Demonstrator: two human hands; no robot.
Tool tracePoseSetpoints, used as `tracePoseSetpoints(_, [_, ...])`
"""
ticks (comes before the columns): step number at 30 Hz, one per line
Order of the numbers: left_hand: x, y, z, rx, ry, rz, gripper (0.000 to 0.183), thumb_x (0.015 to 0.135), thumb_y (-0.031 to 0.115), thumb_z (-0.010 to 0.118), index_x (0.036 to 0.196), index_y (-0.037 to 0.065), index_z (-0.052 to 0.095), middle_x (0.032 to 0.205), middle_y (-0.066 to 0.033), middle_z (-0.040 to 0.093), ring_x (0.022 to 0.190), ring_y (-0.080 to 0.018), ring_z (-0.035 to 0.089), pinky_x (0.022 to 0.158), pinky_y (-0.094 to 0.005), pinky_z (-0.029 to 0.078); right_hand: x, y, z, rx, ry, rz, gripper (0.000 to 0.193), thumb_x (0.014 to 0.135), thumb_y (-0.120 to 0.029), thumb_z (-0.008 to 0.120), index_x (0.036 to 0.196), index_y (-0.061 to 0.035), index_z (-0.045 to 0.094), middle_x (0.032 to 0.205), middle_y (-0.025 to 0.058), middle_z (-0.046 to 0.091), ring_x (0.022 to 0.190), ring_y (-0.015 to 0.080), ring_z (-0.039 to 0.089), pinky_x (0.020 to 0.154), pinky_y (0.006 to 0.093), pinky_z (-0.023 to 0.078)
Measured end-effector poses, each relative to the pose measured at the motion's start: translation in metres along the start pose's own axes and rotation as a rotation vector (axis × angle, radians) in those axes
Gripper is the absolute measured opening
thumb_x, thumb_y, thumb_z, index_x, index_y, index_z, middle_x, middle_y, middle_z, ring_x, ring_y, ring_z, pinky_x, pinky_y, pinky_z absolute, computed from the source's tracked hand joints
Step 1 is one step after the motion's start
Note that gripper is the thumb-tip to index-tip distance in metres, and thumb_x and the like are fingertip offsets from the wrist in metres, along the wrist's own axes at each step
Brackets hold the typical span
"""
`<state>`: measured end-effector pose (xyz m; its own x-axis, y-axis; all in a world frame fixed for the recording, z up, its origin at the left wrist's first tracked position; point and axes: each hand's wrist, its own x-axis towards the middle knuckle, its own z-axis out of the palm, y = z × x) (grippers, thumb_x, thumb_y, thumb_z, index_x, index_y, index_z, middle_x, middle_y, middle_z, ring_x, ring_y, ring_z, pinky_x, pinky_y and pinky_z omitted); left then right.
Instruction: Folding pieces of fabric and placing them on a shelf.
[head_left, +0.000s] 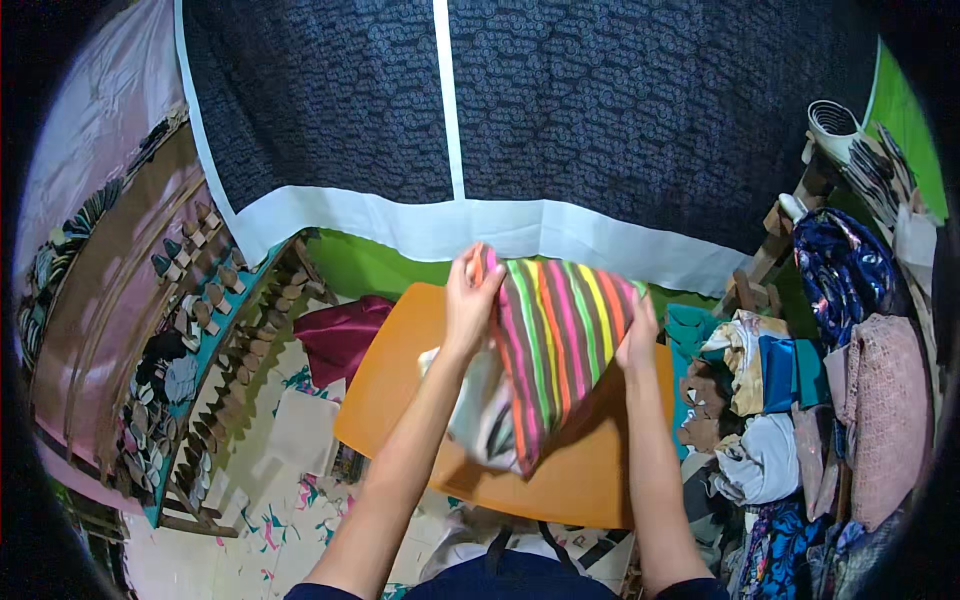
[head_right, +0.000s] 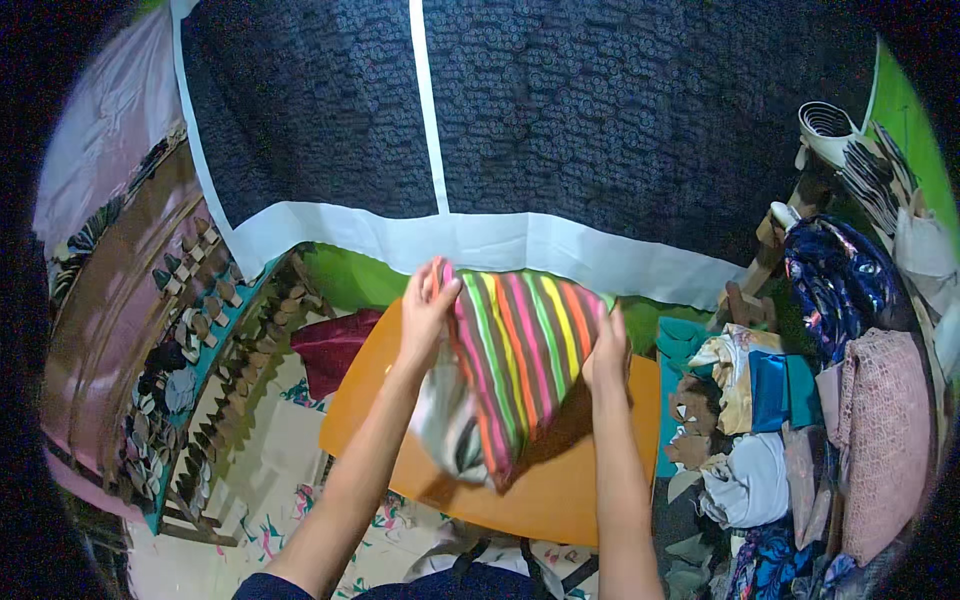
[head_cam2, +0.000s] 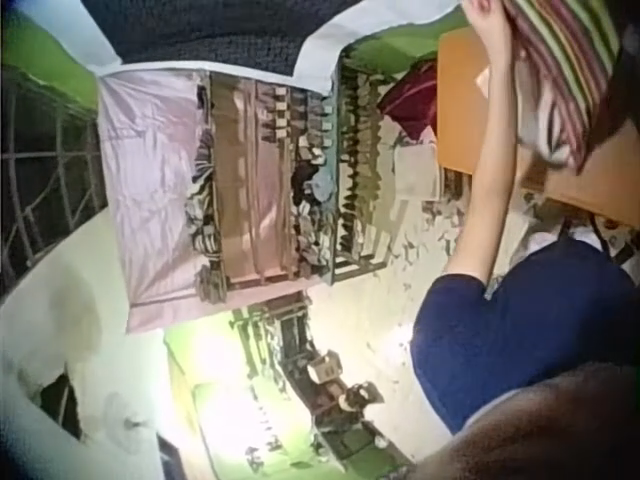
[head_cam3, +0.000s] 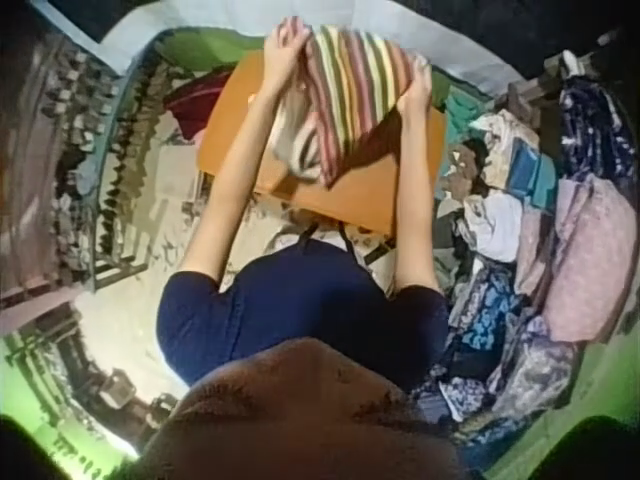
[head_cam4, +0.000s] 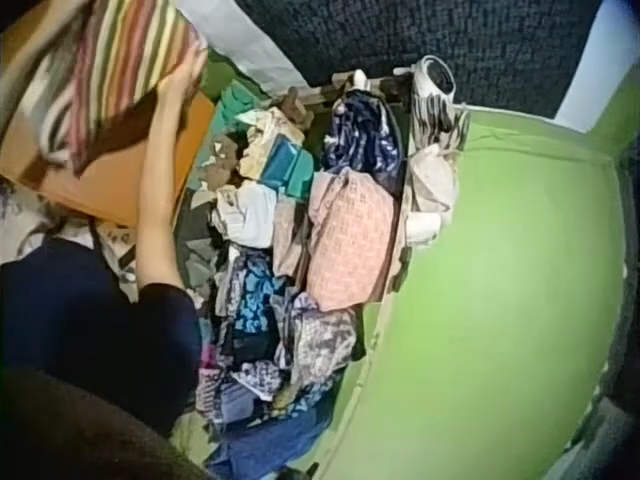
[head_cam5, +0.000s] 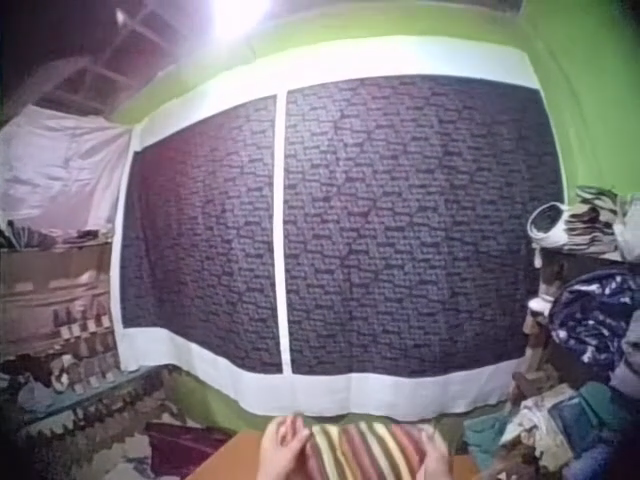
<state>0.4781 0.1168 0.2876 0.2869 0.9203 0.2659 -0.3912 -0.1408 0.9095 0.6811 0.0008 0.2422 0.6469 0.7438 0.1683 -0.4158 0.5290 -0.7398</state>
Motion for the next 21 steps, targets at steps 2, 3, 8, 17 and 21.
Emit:
tracePoseSetpoints(2, [0.01, 0.016, 0.014, -0.044, -0.079, 0.108, 0.049, 0.081, 0.011, 0.06, 0.122, -0.002, 0.038, 0.112, -0.0118, 0.053, 0.102, -0.0162, 0.051, 0.087, -0.0283, 0.041, 0.013, -0.023, 0.005, 0.085, -0.151, 0.031, 0.039, 0.092, -0.026, 0.043, 0.123, -0.0019, 0.041, 0.117, 0.0114, 0.051, 0.104, 0.0218, 0.053, 0.091, 0.0357, 0.042])
tracePoseSetpoints(3, [0.008, 0.018, 0.016, -0.049, -0.087, 0.114, 0.049, 0.081, 0.011, 0.06, 0.122, -0.002, 0.038, 0.112, -0.0118, 0.053, 0.102, -0.0162, 0.051, 0.087, -0.0283, 0.041, 0.012, -0.031, 0.005, 0.142, -0.209, 0.092, 0.042, 0.092, -0.03, 0.043, 0.123, -0.0028, 0.042, 0.119, 0.0122, 0.051, 0.105, 0.0224, 0.053, 0.092, 0.0366, 0.042])
tracePoseSetpoints(8, [-0.033, -0.025, -0.022, 0.079, -0.104, -0.238, 0.048, 0.08, 0.021, 0.062, 0.118, -0.002, 0.045, 0.108, -0.0098, 0.056, 0.096, -0.0165, 0.054, 0.085, -0.0285, 0.043, -0.042, 0.005, -0.012, 0.102, -0.114, 0.493, 0.046, 0.089, -0.03, 0.047, 0.125, -0.0031, 0.04, 0.122, 0.0117, 0.049, 0.11, 0.0248, 0.05, 0.094, 0.0414, 0.04])
tracePoseSetpoints(17, [-0.125, -0.078, -0.143, 0.608, -0.592, -0.946, 0.038, 0.084, 0.025, 0.059, 0.113, 0.002, 0.053, 0.101, -0.0071, 0.061, 0.081, -0.0135, 0.06, 0.071, -0.027, 0.049, -0.176, 0.086, -0.115, 0.446, 0.157, 0.722, 0.041, 0.084, -0.019, 0.051, 0.12, -0.0003, 0.046, 0.12, 0.0145, 0.05, 0.11, 0.0295, 0.049, 0.096, 0.0458, 0.037])
tracePoseSetpoints(21, [-0.146, -0.108, -0.179, 0.292, -0.651, -0.949, 0.021, 0.081, 0.021, 0.059, 0.097, 0.007, 0.059, 0.078, -0.0017, 0.061, 0.068, -0.0111, 0.055, 0.06, -0.0246, 0.045, -0.183, 0.077, -0.119, 0.342, 0.511, 0.548, 0.042, 0.086, -0.026, 0.048, 0.12, -0.003, 0.046, 0.121, 0.0124, 0.05, 0.111, 0.0297, 0.047, 0.097, 0.0463, 0.035])
